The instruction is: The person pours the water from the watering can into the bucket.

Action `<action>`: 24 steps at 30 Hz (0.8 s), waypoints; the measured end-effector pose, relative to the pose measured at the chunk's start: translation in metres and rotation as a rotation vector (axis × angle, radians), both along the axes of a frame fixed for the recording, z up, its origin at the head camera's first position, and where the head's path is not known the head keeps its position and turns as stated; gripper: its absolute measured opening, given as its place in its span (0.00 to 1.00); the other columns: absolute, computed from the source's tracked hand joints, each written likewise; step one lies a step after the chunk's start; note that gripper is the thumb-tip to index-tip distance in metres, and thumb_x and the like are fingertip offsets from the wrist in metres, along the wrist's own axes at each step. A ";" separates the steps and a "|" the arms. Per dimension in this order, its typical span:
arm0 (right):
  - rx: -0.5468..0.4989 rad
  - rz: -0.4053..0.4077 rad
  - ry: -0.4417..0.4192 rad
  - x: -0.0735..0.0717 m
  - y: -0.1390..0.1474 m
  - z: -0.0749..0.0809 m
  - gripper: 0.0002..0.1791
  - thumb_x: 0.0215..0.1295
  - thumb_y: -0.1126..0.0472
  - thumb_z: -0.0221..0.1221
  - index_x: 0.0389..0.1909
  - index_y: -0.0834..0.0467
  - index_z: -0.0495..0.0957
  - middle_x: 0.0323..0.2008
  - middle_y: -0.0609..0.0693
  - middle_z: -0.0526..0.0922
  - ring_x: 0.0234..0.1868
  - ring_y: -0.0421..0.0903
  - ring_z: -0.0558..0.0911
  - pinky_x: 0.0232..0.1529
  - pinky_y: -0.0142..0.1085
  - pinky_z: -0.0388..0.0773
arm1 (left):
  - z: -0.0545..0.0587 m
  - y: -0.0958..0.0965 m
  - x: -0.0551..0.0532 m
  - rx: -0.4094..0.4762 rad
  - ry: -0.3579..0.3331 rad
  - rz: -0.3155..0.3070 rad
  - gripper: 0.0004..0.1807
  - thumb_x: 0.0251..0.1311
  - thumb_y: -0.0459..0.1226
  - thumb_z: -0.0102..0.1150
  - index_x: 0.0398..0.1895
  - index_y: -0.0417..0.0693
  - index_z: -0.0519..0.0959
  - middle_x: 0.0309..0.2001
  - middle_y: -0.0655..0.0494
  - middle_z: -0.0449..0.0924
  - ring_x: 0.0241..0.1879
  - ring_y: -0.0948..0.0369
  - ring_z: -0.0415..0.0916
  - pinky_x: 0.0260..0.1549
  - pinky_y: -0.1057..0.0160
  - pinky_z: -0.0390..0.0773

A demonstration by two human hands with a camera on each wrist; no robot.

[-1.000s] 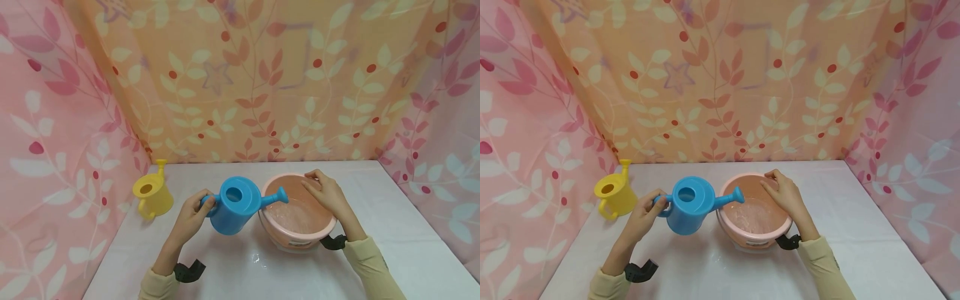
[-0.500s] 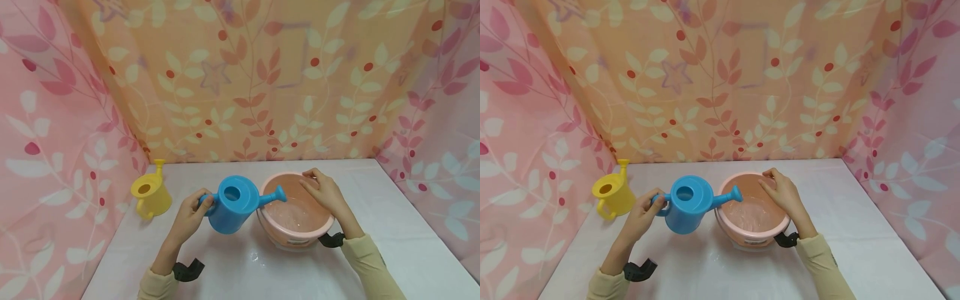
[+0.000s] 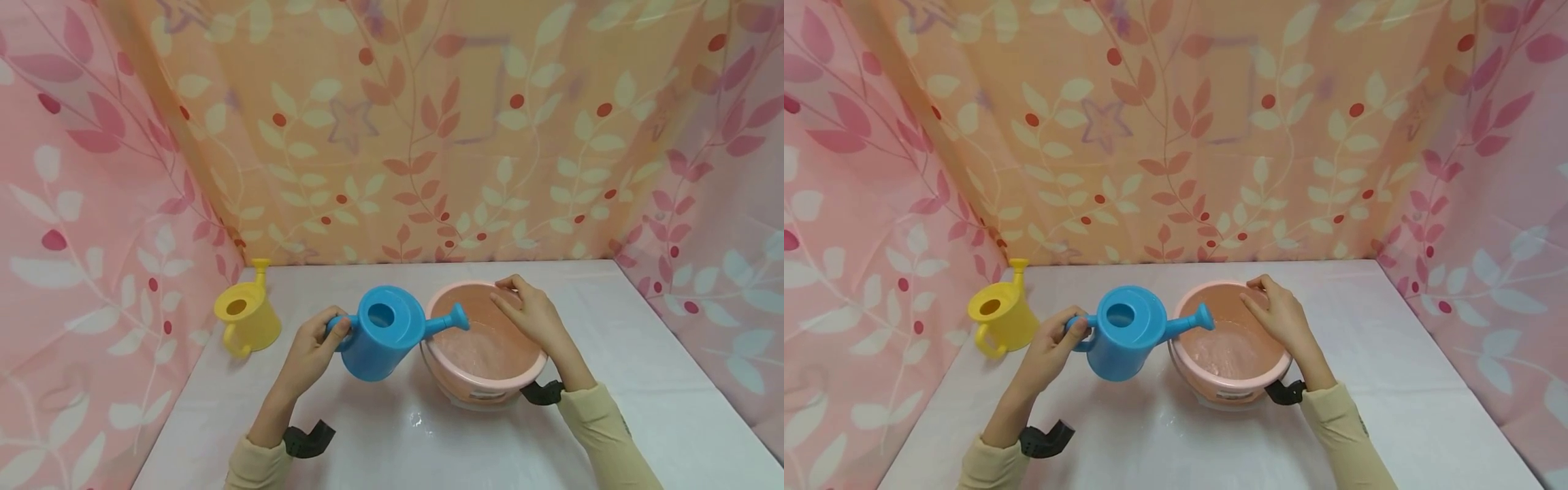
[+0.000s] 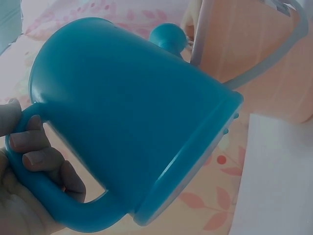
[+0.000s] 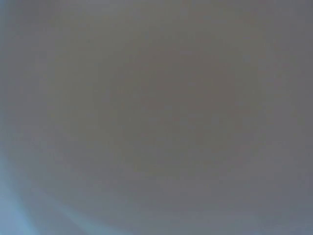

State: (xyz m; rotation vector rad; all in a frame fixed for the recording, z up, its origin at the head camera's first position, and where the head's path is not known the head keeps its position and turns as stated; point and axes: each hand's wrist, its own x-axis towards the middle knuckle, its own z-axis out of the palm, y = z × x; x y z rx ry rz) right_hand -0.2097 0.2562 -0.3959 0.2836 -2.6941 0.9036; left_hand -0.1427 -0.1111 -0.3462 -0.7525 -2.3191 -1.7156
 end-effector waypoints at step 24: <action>-0.029 0.010 -0.016 0.002 -0.001 0.002 0.21 0.57 0.45 0.54 0.46 0.54 0.68 0.45 0.53 0.76 0.44 0.53 0.76 0.41 0.50 0.71 | 0.000 0.000 0.000 -0.010 0.016 -0.008 0.08 0.62 0.32 0.43 0.27 0.35 0.68 0.23 0.40 0.66 0.30 0.48 0.66 0.33 0.58 0.68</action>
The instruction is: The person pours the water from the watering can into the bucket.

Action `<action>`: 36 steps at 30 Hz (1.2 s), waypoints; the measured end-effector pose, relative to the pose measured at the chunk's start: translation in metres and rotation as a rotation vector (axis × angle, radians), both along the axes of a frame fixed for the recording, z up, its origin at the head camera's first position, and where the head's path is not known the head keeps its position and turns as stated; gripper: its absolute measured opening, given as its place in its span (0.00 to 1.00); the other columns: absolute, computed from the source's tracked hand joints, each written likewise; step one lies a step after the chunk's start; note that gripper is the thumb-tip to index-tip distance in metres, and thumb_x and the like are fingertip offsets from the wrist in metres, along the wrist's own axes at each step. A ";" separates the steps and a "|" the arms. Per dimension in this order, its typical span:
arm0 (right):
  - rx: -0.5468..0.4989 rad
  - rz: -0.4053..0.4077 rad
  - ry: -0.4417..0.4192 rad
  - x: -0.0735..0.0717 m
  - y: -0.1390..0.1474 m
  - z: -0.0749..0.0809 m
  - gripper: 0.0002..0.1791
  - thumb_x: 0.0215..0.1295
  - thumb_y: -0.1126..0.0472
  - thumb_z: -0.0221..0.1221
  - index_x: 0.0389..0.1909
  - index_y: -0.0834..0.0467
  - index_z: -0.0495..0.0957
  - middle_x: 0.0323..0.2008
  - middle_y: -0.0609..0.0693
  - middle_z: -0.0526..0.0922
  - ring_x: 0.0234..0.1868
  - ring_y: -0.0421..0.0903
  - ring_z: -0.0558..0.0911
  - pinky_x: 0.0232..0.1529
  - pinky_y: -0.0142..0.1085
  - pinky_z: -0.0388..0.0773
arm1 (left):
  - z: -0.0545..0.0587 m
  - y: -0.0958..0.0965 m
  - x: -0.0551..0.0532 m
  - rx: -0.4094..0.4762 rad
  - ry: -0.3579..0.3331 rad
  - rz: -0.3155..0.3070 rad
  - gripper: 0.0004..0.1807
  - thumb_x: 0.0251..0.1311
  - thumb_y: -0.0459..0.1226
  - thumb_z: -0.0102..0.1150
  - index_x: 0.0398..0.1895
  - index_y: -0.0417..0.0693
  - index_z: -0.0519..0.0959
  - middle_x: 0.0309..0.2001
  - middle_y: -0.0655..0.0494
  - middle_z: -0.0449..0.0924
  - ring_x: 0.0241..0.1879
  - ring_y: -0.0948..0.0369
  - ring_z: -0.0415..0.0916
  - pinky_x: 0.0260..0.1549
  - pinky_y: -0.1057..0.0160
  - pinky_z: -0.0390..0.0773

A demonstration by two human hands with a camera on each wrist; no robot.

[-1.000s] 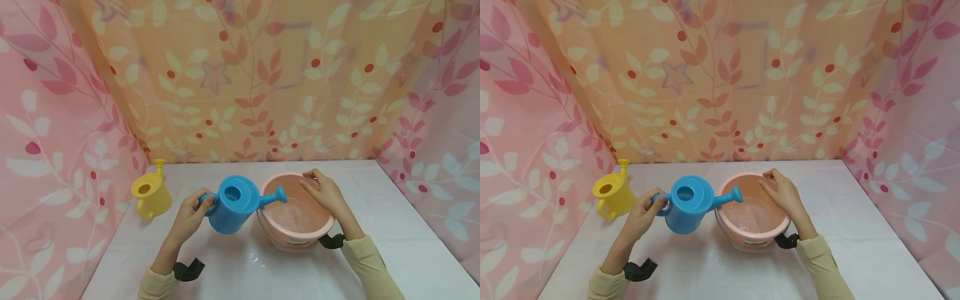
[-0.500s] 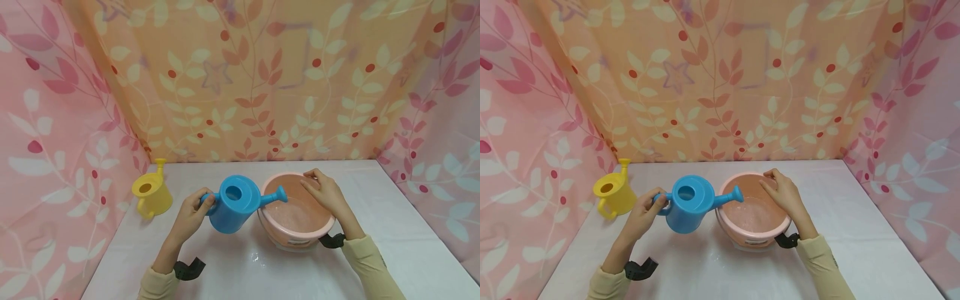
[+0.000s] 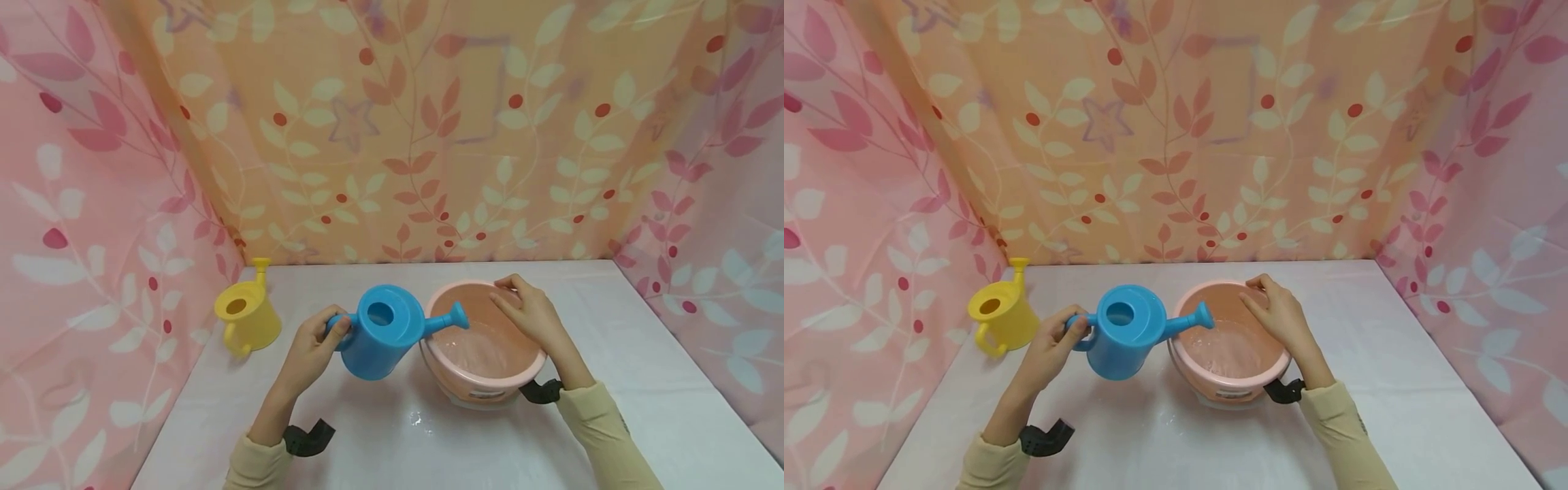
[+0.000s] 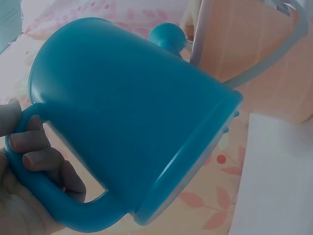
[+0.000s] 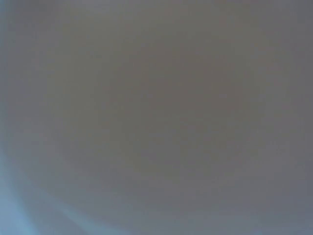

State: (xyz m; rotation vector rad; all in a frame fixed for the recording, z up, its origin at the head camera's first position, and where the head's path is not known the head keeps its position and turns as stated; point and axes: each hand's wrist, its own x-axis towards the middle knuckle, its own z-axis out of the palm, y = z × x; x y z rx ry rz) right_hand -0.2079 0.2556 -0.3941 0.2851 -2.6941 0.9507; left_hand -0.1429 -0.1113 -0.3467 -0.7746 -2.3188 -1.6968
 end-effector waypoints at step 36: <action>0.025 -0.029 -0.002 -0.003 -0.001 0.000 0.21 0.56 0.45 0.54 0.45 0.53 0.69 0.45 0.53 0.76 0.46 0.54 0.75 0.42 0.52 0.69 | 0.006 0.002 0.000 -0.017 -0.045 0.025 0.08 0.61 0.32 0.45 0.27 0.36 0.69 0.25 0.41 0.69 0.34 0.47 0.69 0.40 0.51 0.71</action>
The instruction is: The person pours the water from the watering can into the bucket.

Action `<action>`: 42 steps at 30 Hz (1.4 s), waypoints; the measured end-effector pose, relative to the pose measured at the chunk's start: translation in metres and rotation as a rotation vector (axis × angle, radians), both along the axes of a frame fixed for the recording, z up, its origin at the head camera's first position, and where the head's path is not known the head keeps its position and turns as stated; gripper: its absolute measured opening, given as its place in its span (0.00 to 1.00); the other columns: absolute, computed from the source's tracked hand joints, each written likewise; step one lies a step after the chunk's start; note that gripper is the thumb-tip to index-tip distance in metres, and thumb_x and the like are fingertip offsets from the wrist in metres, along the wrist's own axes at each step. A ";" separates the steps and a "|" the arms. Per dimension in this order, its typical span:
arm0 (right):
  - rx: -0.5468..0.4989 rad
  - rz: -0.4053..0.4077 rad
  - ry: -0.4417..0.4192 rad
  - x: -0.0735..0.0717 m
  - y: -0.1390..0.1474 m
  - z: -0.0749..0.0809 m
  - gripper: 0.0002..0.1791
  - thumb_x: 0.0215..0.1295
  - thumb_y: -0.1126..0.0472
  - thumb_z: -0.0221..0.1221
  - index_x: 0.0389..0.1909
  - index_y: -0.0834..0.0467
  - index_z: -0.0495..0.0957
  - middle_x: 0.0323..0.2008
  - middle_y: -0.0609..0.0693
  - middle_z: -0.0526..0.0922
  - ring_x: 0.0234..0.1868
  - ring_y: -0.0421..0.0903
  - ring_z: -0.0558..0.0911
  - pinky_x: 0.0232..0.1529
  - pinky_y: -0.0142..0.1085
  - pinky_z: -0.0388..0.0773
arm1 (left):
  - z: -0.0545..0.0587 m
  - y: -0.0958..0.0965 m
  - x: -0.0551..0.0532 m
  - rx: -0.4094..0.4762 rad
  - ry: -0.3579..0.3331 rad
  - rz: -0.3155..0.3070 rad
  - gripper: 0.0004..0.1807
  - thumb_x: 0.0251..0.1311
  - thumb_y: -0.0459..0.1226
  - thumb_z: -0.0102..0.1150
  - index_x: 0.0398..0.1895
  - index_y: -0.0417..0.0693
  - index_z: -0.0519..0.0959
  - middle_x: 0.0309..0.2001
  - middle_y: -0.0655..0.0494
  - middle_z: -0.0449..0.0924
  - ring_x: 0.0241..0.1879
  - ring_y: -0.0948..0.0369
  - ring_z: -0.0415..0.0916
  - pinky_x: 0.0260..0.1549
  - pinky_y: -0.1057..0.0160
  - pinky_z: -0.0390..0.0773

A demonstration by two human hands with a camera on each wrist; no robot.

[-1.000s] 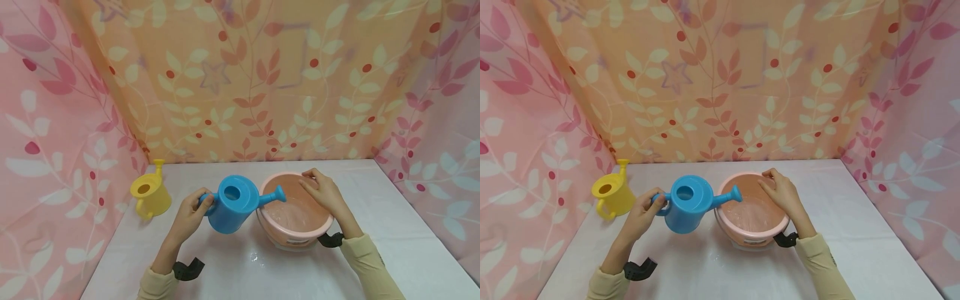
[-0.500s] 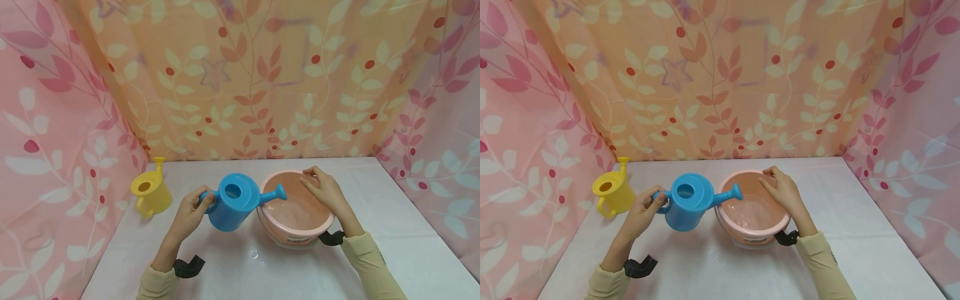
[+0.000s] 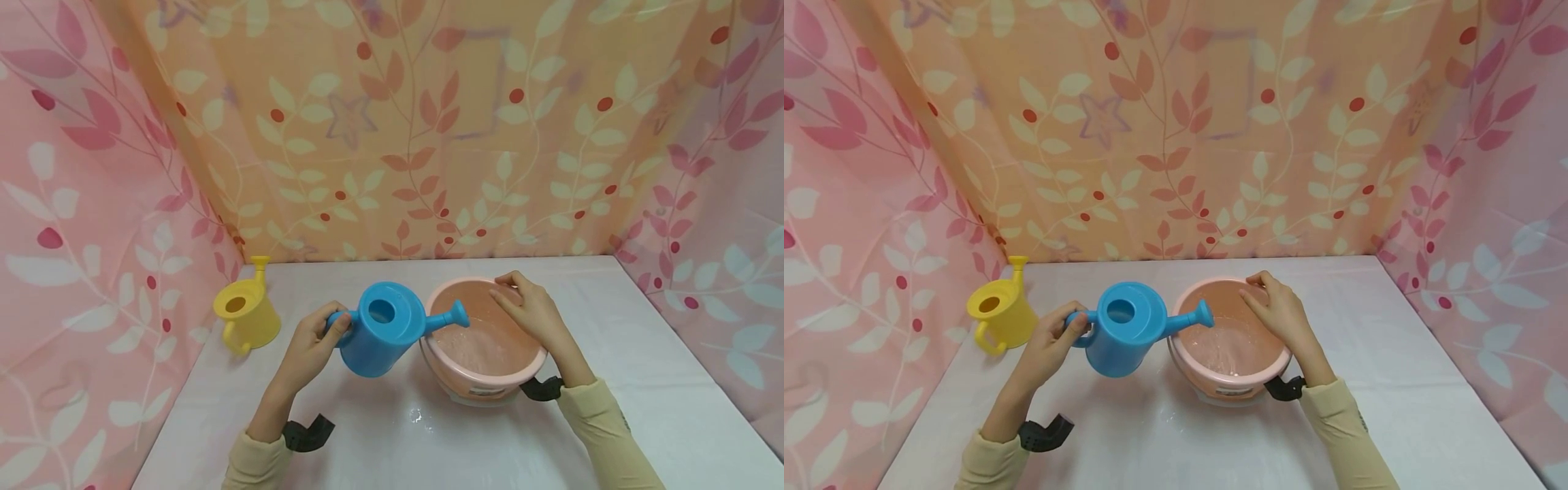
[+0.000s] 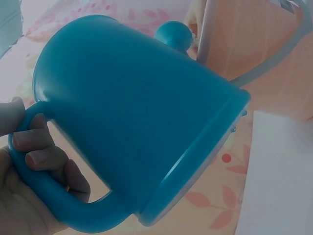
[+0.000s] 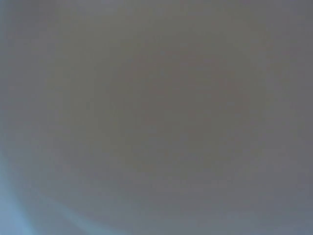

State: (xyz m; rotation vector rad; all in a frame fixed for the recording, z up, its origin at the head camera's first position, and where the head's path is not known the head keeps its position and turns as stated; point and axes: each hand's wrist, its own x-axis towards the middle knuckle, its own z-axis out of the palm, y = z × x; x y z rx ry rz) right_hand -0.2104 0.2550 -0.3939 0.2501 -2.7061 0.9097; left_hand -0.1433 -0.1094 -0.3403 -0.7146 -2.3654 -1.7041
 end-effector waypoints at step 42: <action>0.000 0.008 -0.005 0.000 0.001 0.000 0.21 0.57 0.45 0.54 0.46 0.53 0.69 0.46 0.54 0.76 0.46 0.55 0.75 0.42 0.53 0.69 | 0.010 0.005 0.000 -0.070 0.049 0.013 0.07 0.61 0.32 0.45 0.26 0.39 0.70 0.23 0.42 0.67 0.31 0.50 0.67 0.33 0.58 0.68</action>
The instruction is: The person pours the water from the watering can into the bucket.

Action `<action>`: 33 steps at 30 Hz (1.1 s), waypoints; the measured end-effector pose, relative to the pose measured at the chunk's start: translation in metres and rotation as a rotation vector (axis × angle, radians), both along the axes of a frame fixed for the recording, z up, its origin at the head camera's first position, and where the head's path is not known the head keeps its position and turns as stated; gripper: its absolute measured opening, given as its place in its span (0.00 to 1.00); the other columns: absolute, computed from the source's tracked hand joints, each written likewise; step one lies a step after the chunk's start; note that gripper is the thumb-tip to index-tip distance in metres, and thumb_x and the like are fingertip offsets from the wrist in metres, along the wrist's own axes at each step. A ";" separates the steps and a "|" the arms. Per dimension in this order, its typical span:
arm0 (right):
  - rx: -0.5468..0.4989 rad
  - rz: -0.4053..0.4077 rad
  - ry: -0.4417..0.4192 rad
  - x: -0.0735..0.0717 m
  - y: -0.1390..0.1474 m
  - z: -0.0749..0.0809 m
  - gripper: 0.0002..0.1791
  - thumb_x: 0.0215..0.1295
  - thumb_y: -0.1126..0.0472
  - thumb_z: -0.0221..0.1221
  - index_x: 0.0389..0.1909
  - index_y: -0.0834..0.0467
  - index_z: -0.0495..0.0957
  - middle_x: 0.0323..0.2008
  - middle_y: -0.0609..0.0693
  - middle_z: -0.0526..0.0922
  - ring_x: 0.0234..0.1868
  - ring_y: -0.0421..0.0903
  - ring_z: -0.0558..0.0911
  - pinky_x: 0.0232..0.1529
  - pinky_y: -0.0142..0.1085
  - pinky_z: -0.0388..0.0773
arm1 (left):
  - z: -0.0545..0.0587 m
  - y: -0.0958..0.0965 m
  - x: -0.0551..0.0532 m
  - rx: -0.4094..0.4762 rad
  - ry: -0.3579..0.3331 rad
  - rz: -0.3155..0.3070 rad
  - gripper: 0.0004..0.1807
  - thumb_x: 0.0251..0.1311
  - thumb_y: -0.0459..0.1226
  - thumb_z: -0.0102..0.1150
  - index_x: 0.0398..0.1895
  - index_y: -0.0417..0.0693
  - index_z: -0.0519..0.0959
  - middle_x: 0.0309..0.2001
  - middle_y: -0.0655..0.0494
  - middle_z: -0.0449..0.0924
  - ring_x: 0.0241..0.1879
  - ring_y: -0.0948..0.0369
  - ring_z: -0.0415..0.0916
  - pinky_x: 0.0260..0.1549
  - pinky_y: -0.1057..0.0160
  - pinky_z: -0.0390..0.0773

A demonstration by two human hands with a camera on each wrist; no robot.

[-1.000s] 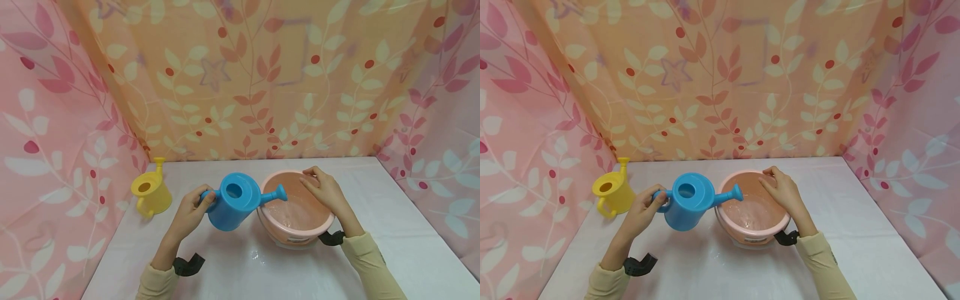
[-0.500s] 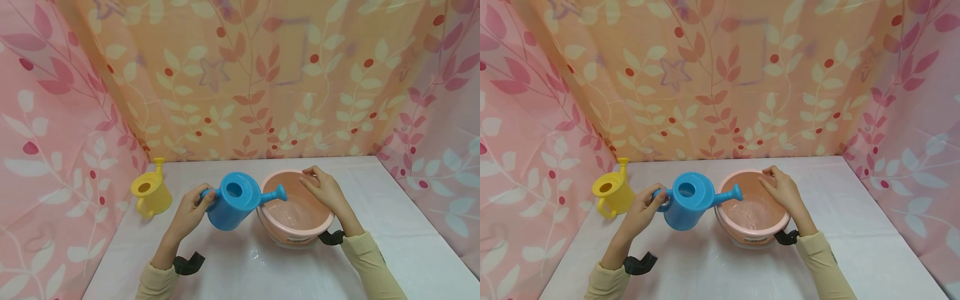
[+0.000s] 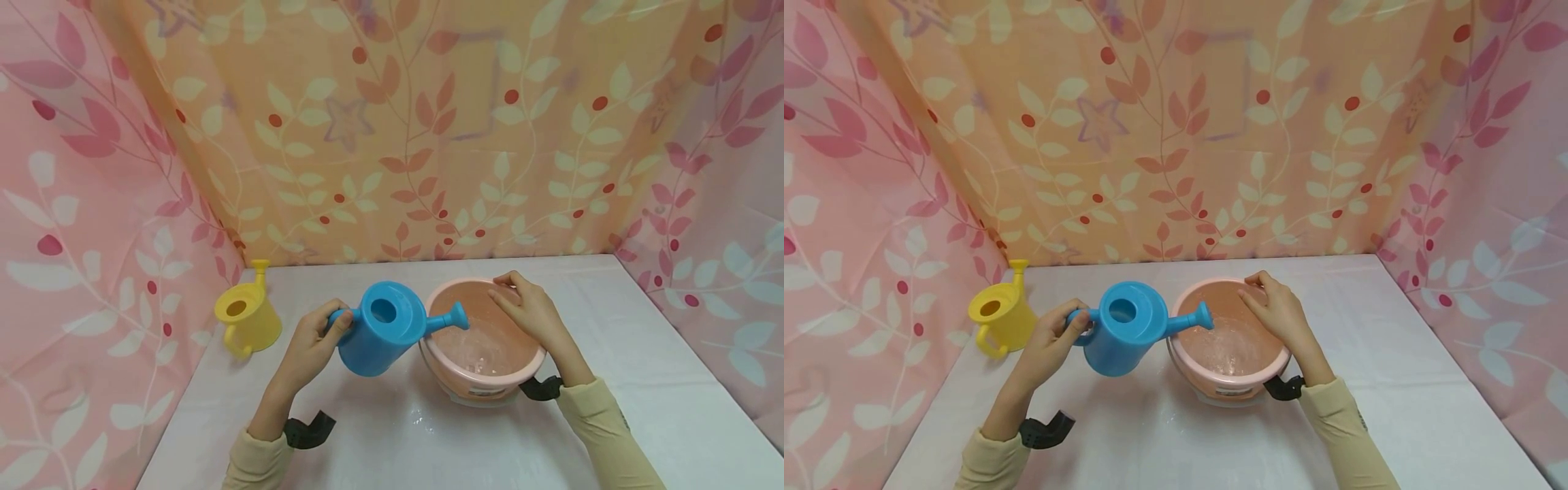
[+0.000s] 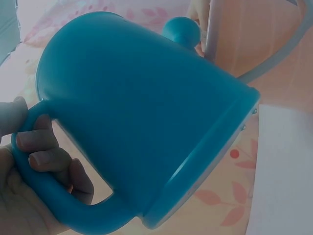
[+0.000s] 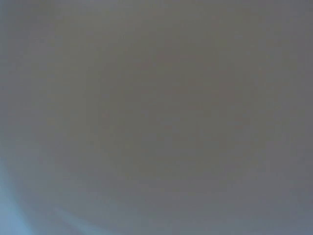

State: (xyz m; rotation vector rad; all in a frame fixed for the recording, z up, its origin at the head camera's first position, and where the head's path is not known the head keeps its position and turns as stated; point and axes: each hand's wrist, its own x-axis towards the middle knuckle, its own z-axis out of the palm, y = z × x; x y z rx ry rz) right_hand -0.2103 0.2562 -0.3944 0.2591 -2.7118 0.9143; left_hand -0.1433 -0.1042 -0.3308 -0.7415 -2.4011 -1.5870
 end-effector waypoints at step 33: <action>0.001 0.004 -0.002 0.001 0.000 0.001 0.21 0.57 0.45 0.54 0.46 0.54 0.68 0.46 0.54 0.76 0.46 0.55 0.75 0.41 0.52 0.70 | 0.005 0.002 0.001 -0.014 0.005 -0.018 0.06 0.61 0.31 0.46 0.26 0.40 0.70 0.24 0.43 0.67 0.32 0.52 0.68 0.35 0.57 0.69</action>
